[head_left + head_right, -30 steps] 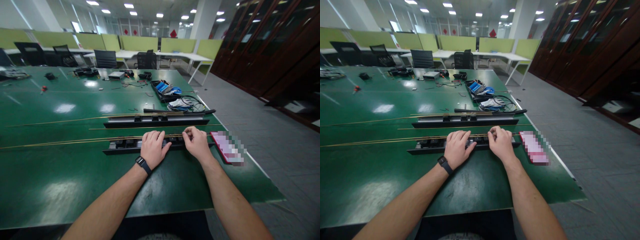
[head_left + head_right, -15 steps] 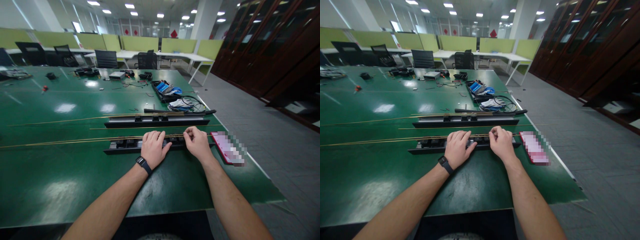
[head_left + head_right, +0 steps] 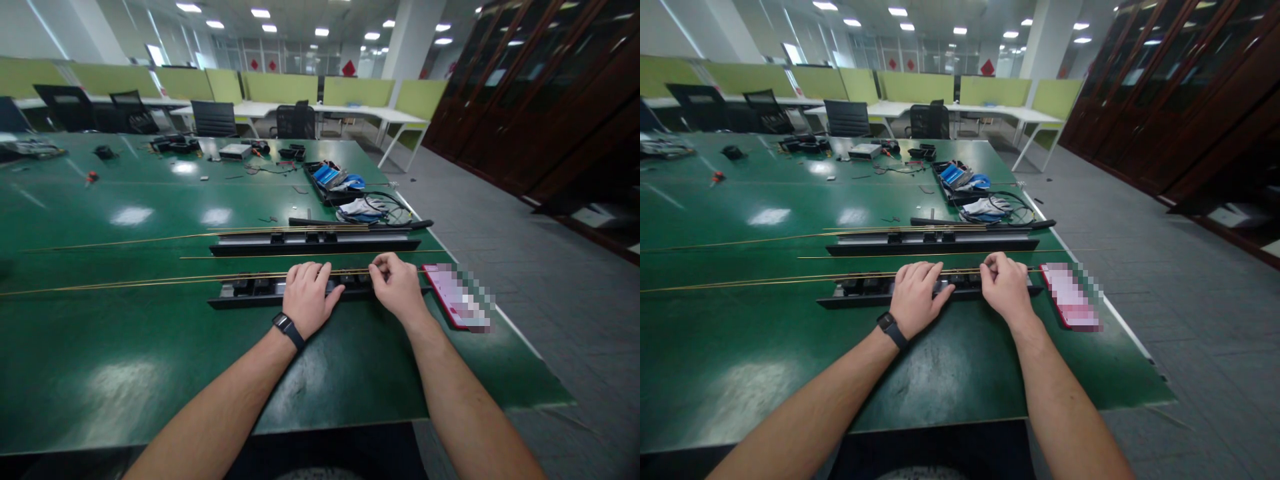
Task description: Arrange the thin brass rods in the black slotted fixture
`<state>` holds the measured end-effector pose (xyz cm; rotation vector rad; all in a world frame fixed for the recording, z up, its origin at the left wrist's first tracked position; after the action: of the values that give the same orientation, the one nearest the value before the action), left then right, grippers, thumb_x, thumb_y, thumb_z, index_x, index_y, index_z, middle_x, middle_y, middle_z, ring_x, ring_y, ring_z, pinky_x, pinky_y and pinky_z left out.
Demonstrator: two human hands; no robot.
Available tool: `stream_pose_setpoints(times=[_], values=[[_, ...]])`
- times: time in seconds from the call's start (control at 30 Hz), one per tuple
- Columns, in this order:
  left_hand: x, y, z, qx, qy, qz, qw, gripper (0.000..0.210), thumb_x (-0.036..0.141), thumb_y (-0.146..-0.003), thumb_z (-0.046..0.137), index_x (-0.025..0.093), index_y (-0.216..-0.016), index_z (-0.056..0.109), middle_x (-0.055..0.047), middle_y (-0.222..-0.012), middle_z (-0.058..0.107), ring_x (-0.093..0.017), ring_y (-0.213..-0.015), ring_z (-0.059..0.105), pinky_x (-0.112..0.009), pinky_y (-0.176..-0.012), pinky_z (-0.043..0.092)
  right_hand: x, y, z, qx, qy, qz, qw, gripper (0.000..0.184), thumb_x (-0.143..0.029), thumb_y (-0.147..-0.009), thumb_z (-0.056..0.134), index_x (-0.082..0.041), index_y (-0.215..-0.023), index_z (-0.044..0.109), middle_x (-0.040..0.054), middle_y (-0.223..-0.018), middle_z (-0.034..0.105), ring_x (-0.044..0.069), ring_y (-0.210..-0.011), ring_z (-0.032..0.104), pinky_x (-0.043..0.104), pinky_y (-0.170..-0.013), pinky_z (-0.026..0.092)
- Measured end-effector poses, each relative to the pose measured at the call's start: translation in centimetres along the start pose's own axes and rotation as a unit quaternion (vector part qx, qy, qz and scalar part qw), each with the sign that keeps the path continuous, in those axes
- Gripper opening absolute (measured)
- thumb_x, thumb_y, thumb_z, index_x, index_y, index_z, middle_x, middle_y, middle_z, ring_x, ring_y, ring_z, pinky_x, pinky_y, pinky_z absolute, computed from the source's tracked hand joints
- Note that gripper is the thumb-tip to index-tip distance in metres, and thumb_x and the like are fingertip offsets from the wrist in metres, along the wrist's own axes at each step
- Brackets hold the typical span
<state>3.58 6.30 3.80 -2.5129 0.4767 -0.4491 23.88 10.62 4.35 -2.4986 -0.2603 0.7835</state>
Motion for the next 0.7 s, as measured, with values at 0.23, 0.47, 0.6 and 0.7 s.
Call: stream_pose_setpoints(times=[0.23, 0.47, 0.6, 0.7], values=[[0.0, 0.03, 0.06, 0.0, -0.001, -0.001, 1.0, 0.045, 0.047, -0.1, 0.06, 0.019, -0.134, 0.063, -0.012, -0.124, 0.071, -0.03, -0.122, 0.06, -0.048, -0.107, 0.039, -0.59, 0.16, -0.18, 0.012, 0.002, -0.025, 1.0, 0.013, -0.036, -0.093, 0.059, -0.023, -0.094, 0.061, 0.0011, -0.076, 0.069, 0.021, -0.074, 0.064, 0.039, -0.084, 0.042], [0.07, 0.01, -0.1, 0.001, -0.003, -0.001, 1.0, 0.044, 0.047, -0.1, 0.059, 0.018, -0.133, 0.064, -0.013, -0.123, 0.072, -0.03, -0.121, 0.061, -0.048, -0.107, 0.04, -0.74, 0.21, 0.23, -0.001, -0.01, -0.022, 1.0, 0.014, -0.037, -0.094, 0.058, -0.024, -0.095, 0.061, 0.0015, -0.081, 0.072, 0.022, -0.083, 0.067, 0.042, -0.095, 0.039], [0.1, -0.01, -0.12, 0.001, -0.003, 0.0, 1.0, 0.044, 0.047, -0.1, 0.06, 0.018, -0.133, 0.064, -0.012, -0.123, 0.072, -0.03, -0.121, 0.061, -0.048, -0.106, 0.04, -0.71, 0.22, 0.34, -0.004, -0.007, -0.022, 1.0, 0.012, -0.034, -0.095, 0.056, -0.023, -0.095, 0.062, 0.0019, -0.08, 0.071, 0.022, -0.081, 0.066, 0.043, -0.094, 0.039], [0.05, 0.01, -0.05, 0.001, -0.003, 0.001, 1.0, 0.045, 0.047, -0.1, 0.06, 0.018, -0.133, 0.064, -0.012, -0.123, 0.072, -0.03, -0.121, 0.061, -0.048, -0.106, 0.039, -0.64, 0.21, 0.36, -0.003, -0.007, -0.027, 1.0, 0.01, -0.032, -0.094, 0.057, -0.023, -0.094, 0.062, 0.0012, -0.079, 0.07, 0.021, -0.079, 0.065, 0.042, -0.092, 0.04]])
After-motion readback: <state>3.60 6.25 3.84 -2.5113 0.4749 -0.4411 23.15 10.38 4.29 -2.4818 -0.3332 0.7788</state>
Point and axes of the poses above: each hand's wrist, its own y-axis away from the middle knuckle, its own z-axis out of the palm, x = y × z, the point moved 8 cm from there along -y, towards the middle knuckle
